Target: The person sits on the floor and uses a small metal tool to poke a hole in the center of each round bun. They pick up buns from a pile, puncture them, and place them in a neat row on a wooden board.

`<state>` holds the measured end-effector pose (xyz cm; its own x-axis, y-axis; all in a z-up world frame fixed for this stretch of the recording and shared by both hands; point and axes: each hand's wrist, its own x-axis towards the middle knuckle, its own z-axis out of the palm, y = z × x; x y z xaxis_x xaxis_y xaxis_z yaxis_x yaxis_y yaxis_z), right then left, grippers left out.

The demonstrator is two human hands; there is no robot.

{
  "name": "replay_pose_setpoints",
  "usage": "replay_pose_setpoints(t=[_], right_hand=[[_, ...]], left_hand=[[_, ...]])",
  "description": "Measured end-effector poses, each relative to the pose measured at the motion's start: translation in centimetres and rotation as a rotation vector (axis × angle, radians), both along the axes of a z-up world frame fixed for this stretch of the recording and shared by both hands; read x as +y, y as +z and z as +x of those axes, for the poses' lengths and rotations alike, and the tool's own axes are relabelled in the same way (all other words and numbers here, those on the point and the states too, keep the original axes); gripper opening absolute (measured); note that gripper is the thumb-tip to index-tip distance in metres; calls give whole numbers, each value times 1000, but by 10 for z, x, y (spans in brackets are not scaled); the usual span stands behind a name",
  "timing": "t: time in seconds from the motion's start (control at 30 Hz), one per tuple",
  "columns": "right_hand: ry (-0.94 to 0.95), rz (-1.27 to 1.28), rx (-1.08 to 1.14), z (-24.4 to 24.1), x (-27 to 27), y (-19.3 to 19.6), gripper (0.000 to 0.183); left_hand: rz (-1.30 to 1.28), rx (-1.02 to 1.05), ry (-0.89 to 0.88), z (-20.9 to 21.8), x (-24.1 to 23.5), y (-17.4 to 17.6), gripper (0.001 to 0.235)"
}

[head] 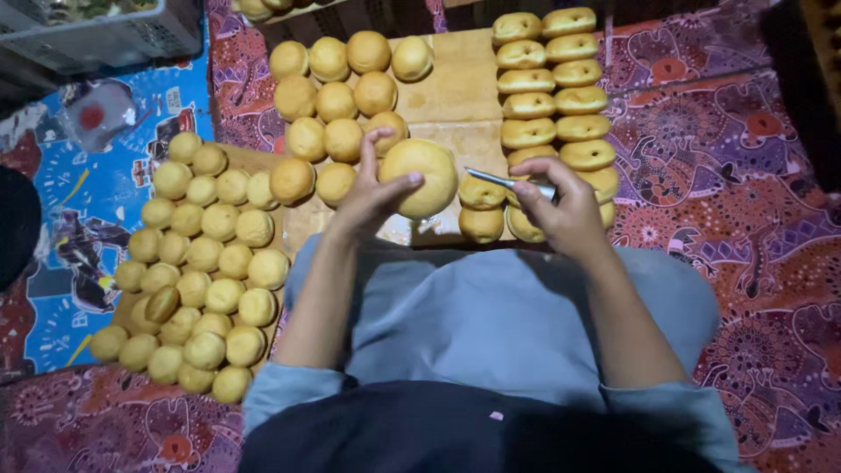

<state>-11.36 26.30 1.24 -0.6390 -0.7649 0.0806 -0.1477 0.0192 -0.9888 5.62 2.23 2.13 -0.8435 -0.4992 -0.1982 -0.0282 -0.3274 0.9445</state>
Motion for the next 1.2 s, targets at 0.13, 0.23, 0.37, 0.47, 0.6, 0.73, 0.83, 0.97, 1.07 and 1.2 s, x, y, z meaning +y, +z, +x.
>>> replay_pose_setpoints(t=[0.13,0.23,0.37,0.47,0.6,0.73,0.83,0.97,1.07,1.2], right_hand=[[-101,-35,132,13,-3,2,14],[-196,-90,356,17,-2,4,11],[-279,-81,525,21,0,3,9],[-320,-107,577,22,2,-1,7],[-333,-86,720,23,6,-2,9],[-349,-23,873,28,0,-9,16],[-305,36,933,37,-14,-20,20],[-254,30,866,34,-21,-24,23],[-431,56,749,27,-14,-17,25],[-318,20,640,33,-23,-15,23]], left_hand=[[23,210,29,-17,26,-15,63],[-4,291,20,-24,32,-25,58],[190,286,38,-31,33,-29,64],[290,411,33,-37,37,-32,56],[435,432,23,-41,37,-39,50],[203,384,33,-46,40,-53,39],[-105,272,-80,-50,50,-63,34],[-92,210,-108,-52,59,-65,32],[210,172,9,-53,59,-60,34],[124,176,-29,-50,64,-58,33]])
